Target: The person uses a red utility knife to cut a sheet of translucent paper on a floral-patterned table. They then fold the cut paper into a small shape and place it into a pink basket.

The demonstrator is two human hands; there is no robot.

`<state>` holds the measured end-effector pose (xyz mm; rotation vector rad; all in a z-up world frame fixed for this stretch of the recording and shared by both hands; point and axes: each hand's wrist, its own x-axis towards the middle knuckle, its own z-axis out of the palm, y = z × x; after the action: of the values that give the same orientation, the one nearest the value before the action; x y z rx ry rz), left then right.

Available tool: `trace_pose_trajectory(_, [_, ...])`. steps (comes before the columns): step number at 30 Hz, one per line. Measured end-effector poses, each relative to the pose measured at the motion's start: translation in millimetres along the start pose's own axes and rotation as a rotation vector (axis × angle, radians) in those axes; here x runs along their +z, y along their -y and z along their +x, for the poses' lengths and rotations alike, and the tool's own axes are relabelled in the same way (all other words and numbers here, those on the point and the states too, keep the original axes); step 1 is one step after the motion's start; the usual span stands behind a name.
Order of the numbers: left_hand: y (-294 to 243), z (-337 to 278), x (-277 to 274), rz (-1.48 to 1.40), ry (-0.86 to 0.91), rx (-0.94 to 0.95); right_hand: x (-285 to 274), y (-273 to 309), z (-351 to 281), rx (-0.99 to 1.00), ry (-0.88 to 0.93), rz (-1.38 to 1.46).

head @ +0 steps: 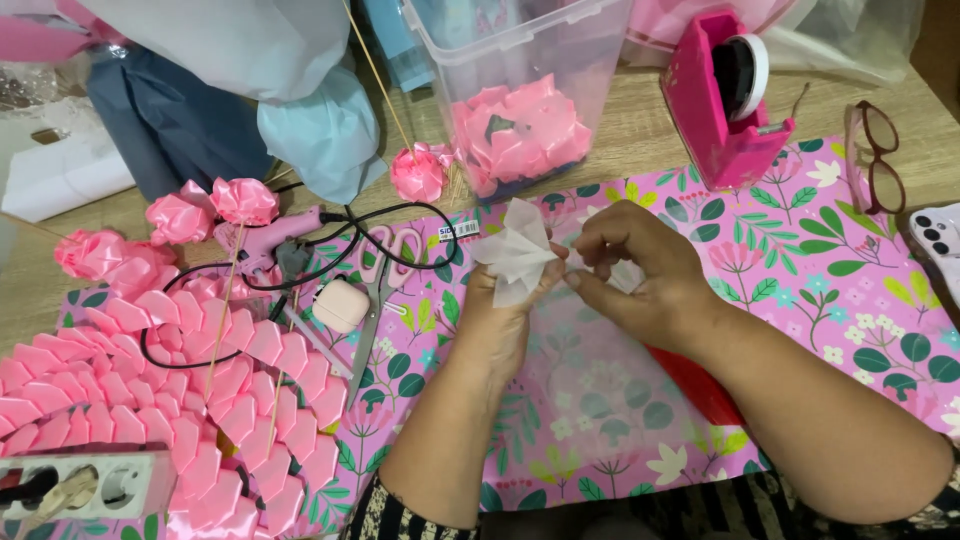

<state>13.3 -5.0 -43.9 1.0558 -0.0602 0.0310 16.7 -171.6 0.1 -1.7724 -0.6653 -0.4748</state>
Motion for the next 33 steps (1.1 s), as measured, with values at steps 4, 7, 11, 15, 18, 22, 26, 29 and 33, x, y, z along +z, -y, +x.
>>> trace_pose_trajectory(4, [-15,-3,16,-0.088,-0.062,-0.061,7,27,7,-0.372,-0.109,-0.381])
trace_pose_trajectory(7, [-15,-5,20,-0.153,-0.098,-0.114,8,29,7,-0.483,-0.135,-0.587])
trace_pose_trajectory(11, [-23,-8,25,-0.154,-0.113,-0.14,8,29,8,-0.533,-0.15,-0.67])
trace_pose_trajectory(15, [-23,-9,27,-0.182,-0.124,-0.153,7,31,11,-0.592,-0.171,-0.652])
trace_pose_trajectory(18, [-20,-9,24,-0.162,-0.111,-0.14,8,25,9,-0.582,-0.157,-0.601])
trace_pose_trajectory(22, [-22,-10,22,-0.116,-0.079,-0.128,8,27,10,-0.547,-0.135,-0.54])
trace_pose_trajectory(26, [-18,-10,16,-0.048,-0.038,-0.117,8,24,6,-0.344,-0.097,-0.316])
trace_pose_trajectory(29, [-17,-9,13,0.016,0.022,-0.07,2,20,0,-0.003,-0.011,-0.033])
trace_pose_trajectory(33, [-13,-5,6,0.024,0.112,0.088,-2,27,-2,0.715,0.076,0.833])
